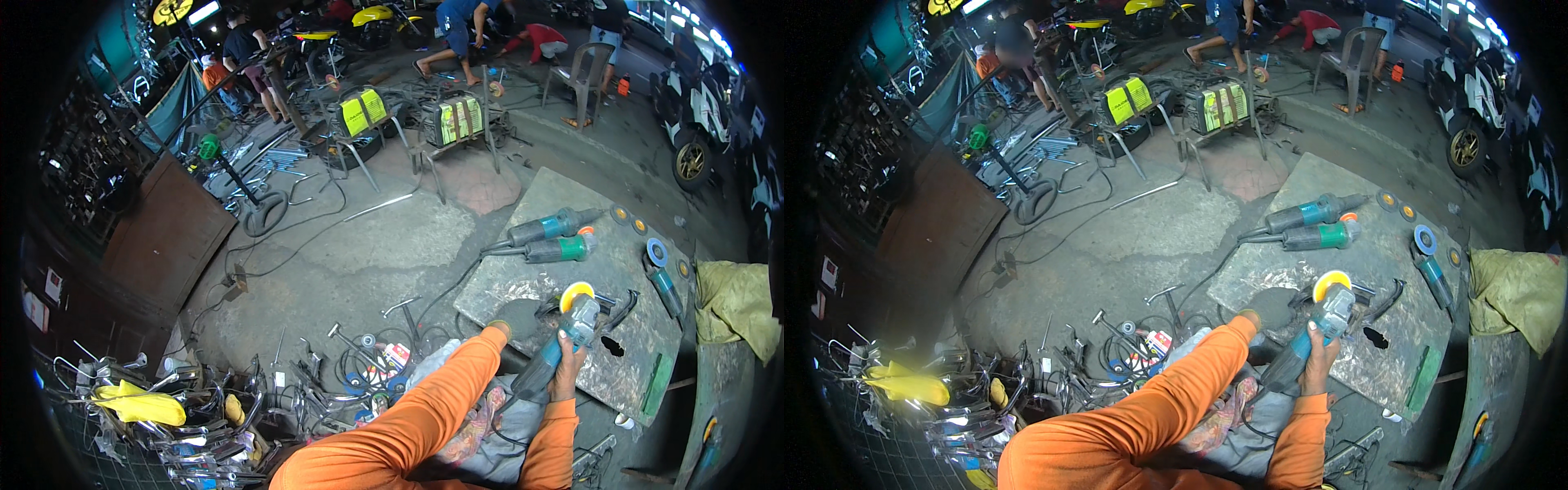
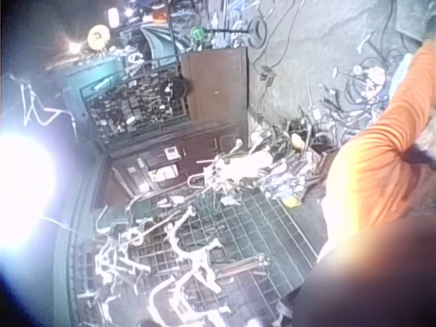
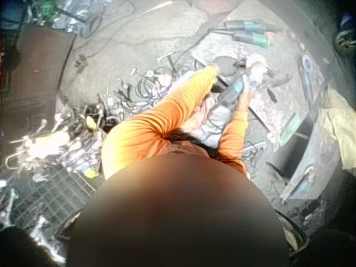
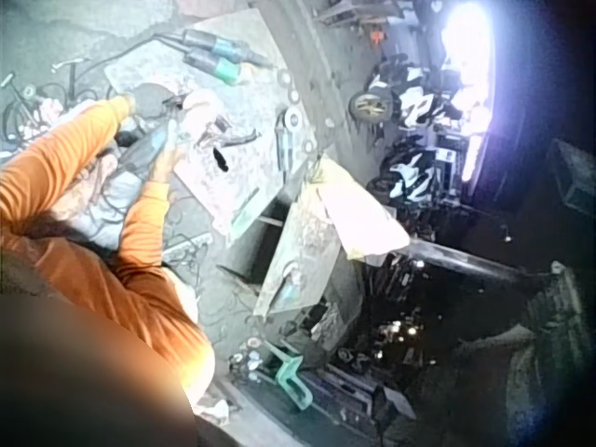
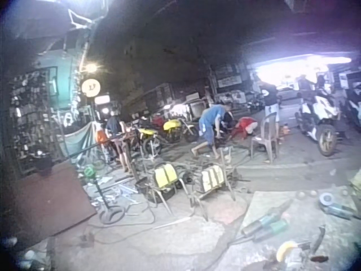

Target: The person uses an angle grinder with a polishing pad to polish a curved chrome metal part on a workbench. After polishing, the person wipes the part with a cloth and places it on the bench. The person then picks up a second similar metal part and wipes it with the cloth.

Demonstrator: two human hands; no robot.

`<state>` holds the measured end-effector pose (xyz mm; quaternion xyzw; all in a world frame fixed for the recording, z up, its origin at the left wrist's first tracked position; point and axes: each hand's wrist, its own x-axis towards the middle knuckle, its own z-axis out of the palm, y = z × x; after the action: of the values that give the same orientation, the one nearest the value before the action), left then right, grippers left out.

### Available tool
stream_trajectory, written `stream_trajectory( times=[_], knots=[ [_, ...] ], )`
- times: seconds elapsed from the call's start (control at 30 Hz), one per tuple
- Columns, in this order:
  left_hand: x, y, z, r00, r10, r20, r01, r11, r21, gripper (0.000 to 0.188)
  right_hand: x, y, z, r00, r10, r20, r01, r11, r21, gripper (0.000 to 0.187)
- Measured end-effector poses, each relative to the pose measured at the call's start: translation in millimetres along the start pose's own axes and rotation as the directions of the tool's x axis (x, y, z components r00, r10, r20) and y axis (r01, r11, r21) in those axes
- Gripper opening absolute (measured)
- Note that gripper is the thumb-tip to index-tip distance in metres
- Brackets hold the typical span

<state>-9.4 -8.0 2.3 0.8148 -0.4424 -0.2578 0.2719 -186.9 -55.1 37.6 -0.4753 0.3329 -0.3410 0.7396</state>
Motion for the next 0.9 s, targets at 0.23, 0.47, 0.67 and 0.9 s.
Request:
stream_trajectory(
  times=[0.23,0.47,0.67,0.9],
  knots=[
    [-2.7,6.0,-7.0,0.999,-0.022,0.04,0.021,1.0,0.019,0.038,6.3,-0.1,-15.0,0.991,-0.067,-0.12,0.082,0.989,0.122,0.041],
    [-2.4,6.7,-8.2,0.998,-0.025,0.049,0.026,1.0,-0.005,0.04,1.5,-0.1,-16.4,0.991,-0.05,-0.125,0.064,0.991,0.114,0.04],
    [-2.4,6.6,-5.8,0.999,-0.013,0.03,0.012,1.0,0.017,0.042,-3.7,3.9,-4.6,0.999,0.008,-0.034,-0.007,1.0,0.019,0.037],
    [-0.5,2.4,-2.6,0.999,-0.019,0.051,0.019,1.0,-0.013,0.04,-3.0,5.0,-0.3,0.999,0.034,0.036,-0.033,0.999,-0.042,0.04]
  ],
)
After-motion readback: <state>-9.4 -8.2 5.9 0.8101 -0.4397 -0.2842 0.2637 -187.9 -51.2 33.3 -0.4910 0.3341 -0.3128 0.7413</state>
